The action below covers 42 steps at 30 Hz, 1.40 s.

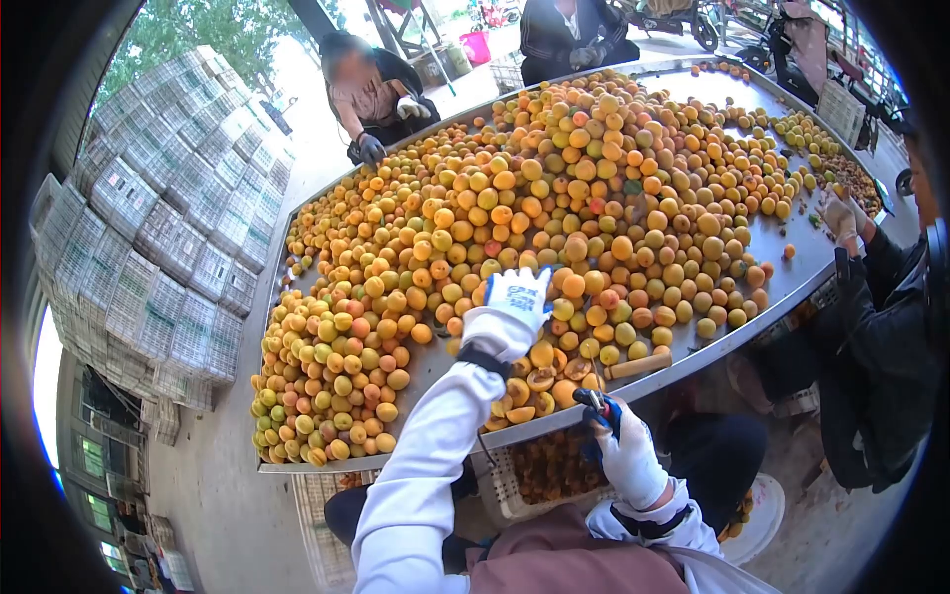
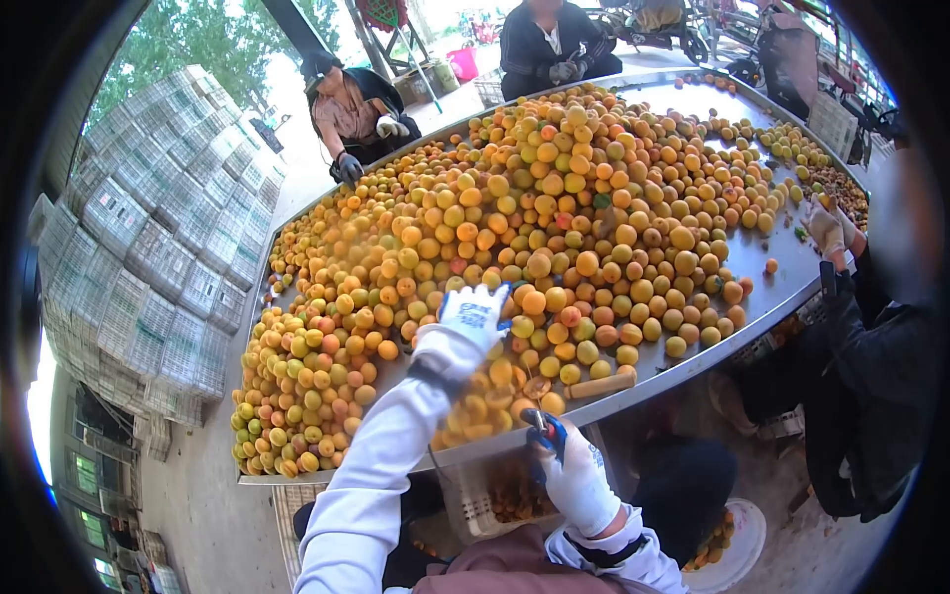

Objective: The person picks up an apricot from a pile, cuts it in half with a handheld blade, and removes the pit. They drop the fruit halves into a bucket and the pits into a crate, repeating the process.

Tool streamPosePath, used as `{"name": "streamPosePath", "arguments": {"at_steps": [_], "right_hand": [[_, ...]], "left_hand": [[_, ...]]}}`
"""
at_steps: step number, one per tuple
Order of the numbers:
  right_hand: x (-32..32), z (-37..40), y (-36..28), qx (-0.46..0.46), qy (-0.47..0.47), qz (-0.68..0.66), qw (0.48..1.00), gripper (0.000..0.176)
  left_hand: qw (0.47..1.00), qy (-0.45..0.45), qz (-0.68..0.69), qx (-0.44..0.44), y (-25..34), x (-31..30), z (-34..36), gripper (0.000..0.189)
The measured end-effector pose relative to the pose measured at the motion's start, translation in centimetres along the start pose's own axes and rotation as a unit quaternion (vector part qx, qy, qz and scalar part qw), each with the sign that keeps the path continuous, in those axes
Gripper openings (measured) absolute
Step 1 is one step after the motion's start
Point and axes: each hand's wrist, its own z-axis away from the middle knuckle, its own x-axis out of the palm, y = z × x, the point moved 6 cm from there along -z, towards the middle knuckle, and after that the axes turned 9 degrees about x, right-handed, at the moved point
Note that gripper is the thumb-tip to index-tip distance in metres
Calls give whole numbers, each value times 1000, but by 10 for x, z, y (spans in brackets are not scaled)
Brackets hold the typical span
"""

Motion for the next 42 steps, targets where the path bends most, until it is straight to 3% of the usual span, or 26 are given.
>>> {"name": "streamPosePath", "arguments": {"at_steps": [4, 6, 7, 8, 9, 10, 12, 13, 14, 16, 17, 22, 24, 26, 34, 35, 37, 40, 41, 42], "right_hand": [[-7, -2, 5, -12, 35, 76, 996, 26], [-10, 0, 6, -15, 42, 77, 996, 26], [-11, 1, 5, -11, 34, 66, 997, 24], [-10, 2, 4, -7, 25, 54, 998, 23], [-9, 2, 4, -7, 21, 52, 998, 23], [-6, 4, 4, -20, 14, 38, 999, 22], [2, 7, 4, -28, -4, 28, 999, 20], [9, 7, 7, -28, -25, 25, 999, 20], [15, 8, 7, -29, -43, 22, 998, 19], [26, 10, 5, -21, -58, 38, 997, 20], [31, 12, -1, -46, -59, 60, 995, 20], [54, 19, -9, -102, -70, 96, 988, 21], [60, 20, -5, -103, -74, 96, 987, 21], [63, 22, -4, -104, -76, 95, 987, 21], [66, 28, -4, -88, -83, 91, 988, 11], [67, 29, -2, -87, -82, 93, 988, 11], [68, 28, 7, -56, -71, 87, 992, 9], [68, 30, 11, -86, -43, 97, 991, 9], [69, 28, 16, -78, -37, 98, 991, 10], [72, 25, 24, -75, -35, 99, 992, 10]], "left_hand": [[998, -40, -40, 11, -1, 19, -23, 45], [995, 6, 78, -54, -11, 10, -15, 44], [975, 74, 190, -85, -16, -5, -1, 47], [941, 143, 300, -62, -21, -9, 15, 51], [814, 139, 558, -78, -23, -2, 31, 52], [619, 127, 769, -90, -16, -2, 49, 55], [507, 148, 844, -93, 7, -18, 90, 57], [480, 179, 854, -85, 19, -27, 109, 59], [494, 190, 845, -78, 30, -33, 124, 57], [345, 198, 915, -63, 42, -29, 146, 50], [308, 227, 923, -50, 44, -22, 155, 47], [338, 273, 899, -58, 42, -32, 183, 49], [434, 249, 859, -110, 40, -33, 191, 48], [413, 235, 874, -98, 41, -36, 195, 46], [504, 274, 816, -67, 47, -42, 202, 45], [502, 274, 817, -67, 50, -43, 201, 45], [423, 271, 863, -43, 56, -43, 197, 45], [421, 266, 864, -67, 62, -36, 195, 45], [460, 265, 845, -63, 65, -38, 194, 42], [459, 261, 847, -63, 69, -37, 192, 42]]}}
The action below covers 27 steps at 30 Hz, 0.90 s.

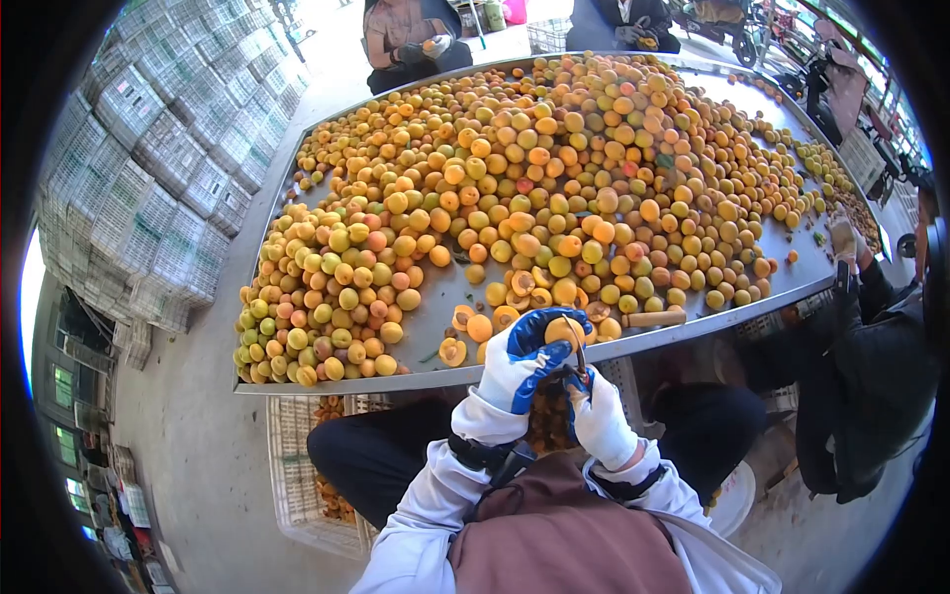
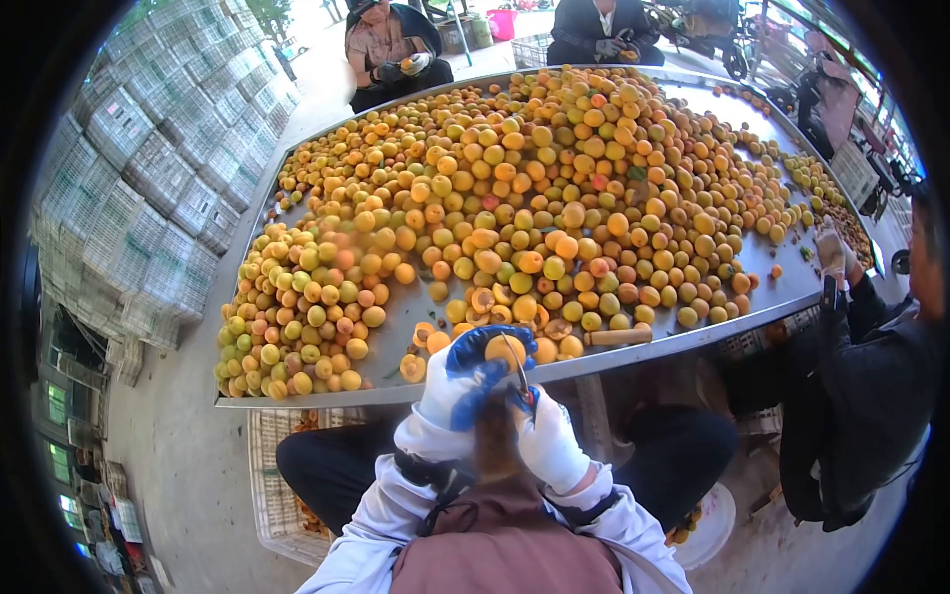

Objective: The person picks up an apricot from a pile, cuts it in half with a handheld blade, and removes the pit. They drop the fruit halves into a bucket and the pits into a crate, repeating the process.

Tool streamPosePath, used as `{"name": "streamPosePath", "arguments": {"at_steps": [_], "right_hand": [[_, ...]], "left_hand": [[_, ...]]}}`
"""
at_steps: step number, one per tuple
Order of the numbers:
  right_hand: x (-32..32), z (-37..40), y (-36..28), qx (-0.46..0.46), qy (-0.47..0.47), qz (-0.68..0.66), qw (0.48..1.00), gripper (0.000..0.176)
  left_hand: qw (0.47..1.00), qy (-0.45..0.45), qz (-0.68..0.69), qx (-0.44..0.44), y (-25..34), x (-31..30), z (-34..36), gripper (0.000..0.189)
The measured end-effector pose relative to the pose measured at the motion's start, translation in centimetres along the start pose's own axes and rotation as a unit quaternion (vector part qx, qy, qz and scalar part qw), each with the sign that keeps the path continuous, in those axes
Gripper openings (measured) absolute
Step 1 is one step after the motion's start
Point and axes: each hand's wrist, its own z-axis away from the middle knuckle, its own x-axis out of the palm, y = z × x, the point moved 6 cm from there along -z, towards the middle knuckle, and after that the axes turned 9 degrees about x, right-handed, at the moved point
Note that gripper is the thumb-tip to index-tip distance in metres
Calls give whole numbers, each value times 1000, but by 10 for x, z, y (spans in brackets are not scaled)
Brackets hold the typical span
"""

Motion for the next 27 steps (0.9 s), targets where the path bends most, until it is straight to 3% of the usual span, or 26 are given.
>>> {"name": "streamPosePath", "arguments": {"at_steps": [2, 6, 10, 11, 12, 13, 15, 20, 22, 24, 25, 26, 27], "right_hand": [[3, -3, 9, -22, 37, -81, 996, 11], [5, -12, 19, 40, 38, 10, 998, 19], [5, -14, 25, 34, 49, 52, 997, 20], [6, -13, 19, 26, 37, -40, 998, 21], [8, -14, 20, 26, 37, -40, 998, 21], [12, -16, 28, 76, 2, -141, 987, 21], [18, -12, 26, 164, -65, -337, 925, 24], [18, -10, 35, 208, -96, -417, 879, 29], [24, -3, 29, 233, -287, -555, 745, 30], [36, -3, 37, 240, -266, -554, 751, 27], [34, -11, 43, 177, -163, -440, 865, 26], [26, -17, 43, 105, -49, -311, 943, 25], [10, -15, 28, 65, -5, -153, 986, 21]], "left_hand": [[998, 32, 43, -39, -14, 6, 4, 39], [980, 98, 159, -75, -35, 17, 10, 38], [991, 100, 38, -86, -47, 11, 2, 29], [990, 118, -2, -71, -52, 10, -1, 25], [990, 118, -3, -71, -50, 11, -4, 25], [987, 130, -37, -90, -47, 10, -6, 25], [985, 150, -39, -79, -48, 11, -6, 23], [987, 139, -20, -83, -58, 2, -2, 24], [992, 89, -70, -51, -55, -4, -4, 26], [987, 58, -147, -2, -55, -9, -5, 29], [983, 36, -173, 53, -53, -9, -6, 31], [974, 14, -199, 108, -51, -9, -7, 33], [996, 37, -85, -3, -41, -1, -5, 35]]}}
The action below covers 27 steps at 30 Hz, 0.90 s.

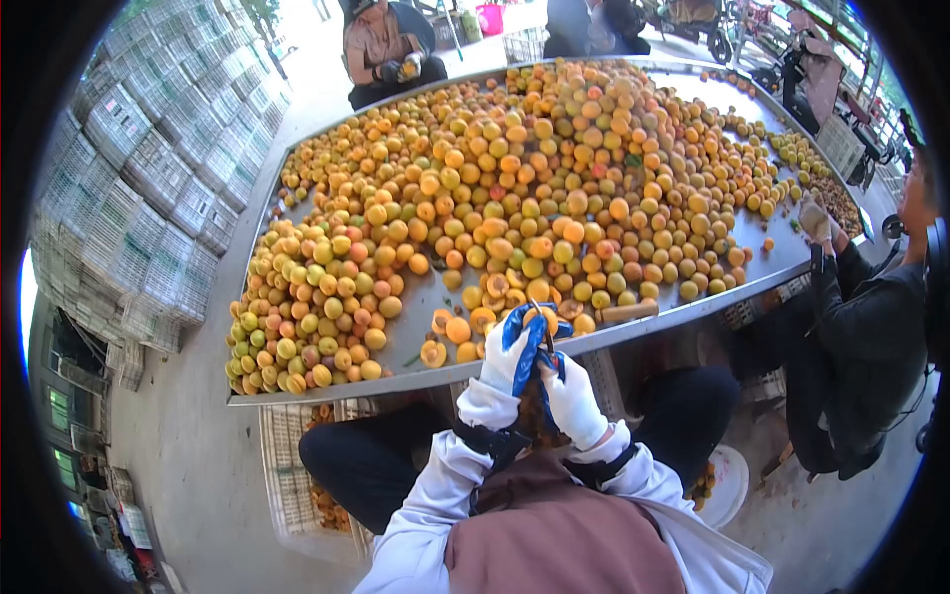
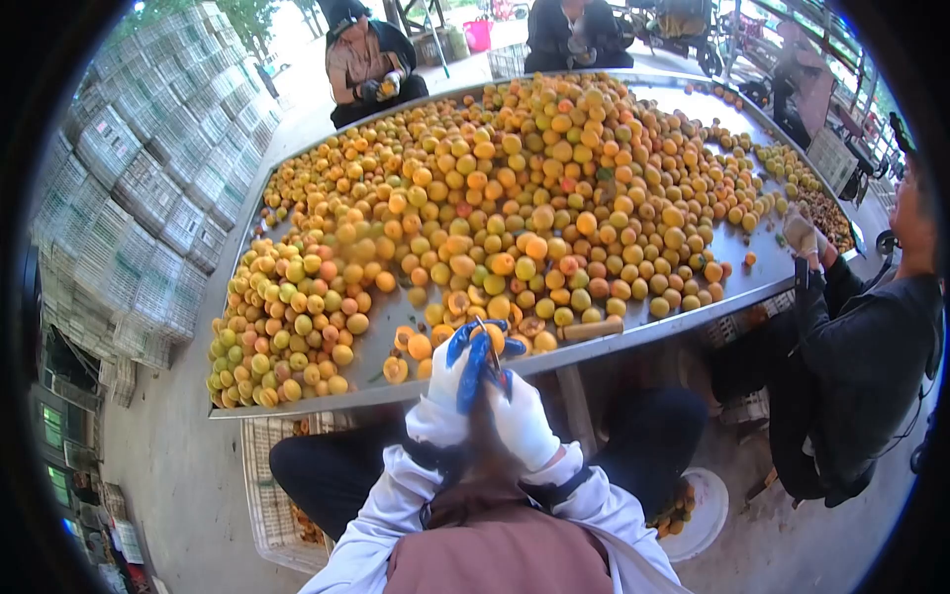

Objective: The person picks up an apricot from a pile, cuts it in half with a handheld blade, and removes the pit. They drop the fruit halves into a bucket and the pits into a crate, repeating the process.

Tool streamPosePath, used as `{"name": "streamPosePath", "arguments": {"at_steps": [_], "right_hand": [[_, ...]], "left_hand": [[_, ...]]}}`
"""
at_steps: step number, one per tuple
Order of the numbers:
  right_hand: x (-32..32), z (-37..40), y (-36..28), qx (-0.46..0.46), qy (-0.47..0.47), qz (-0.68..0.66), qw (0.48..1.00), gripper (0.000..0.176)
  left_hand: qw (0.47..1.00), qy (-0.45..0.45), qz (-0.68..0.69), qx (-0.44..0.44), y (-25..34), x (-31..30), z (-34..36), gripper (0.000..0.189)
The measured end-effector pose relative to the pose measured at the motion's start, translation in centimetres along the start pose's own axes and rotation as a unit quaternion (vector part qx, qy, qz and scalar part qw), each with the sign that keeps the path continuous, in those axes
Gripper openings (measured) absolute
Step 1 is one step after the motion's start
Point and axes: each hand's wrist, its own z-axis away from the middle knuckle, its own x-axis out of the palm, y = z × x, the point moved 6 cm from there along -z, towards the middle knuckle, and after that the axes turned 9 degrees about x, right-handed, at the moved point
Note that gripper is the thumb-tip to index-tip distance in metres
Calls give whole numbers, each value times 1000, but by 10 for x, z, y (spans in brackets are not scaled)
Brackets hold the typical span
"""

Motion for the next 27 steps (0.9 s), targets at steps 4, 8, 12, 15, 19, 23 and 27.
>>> {"name": "streamPosePath", "arguments": {"at_steps": [4, 8, 12, 15, 19, 23, 27], "right_hand": [[-14, 9, -30, -103, 102, 93, 985, 17], [-34, 6, -40, 6, 92, -27, 995, 22], [-32, -5, -61, 25, 6, -3, 1000, 28], [-24, 3, -84, 122, -134, -117, 976, 32], [-20, 4, -86, 168, -185, -123, 960, 32], [-14, -1, -75, 141, -135, -156, 968, 33], [-15, -20, -47, 87, -58, -147, 984, 29]], "left_hand": [[997, 22, -30, 69, 15, -11, -5, 39], [957, 26, -256, 133, 36, -14, 6, 33], [818, -69, -489, 294, 58, 16, 21, 44], [780, -115, -529, 315, 73, 25, 25, 50], [776, -138, -527, 318, 73, 24, 26, 44], [851, -60, -424, 305, 56, 17, 26, 38], [911, -27, -349, 218, 36, 11, 20, 27]]}}
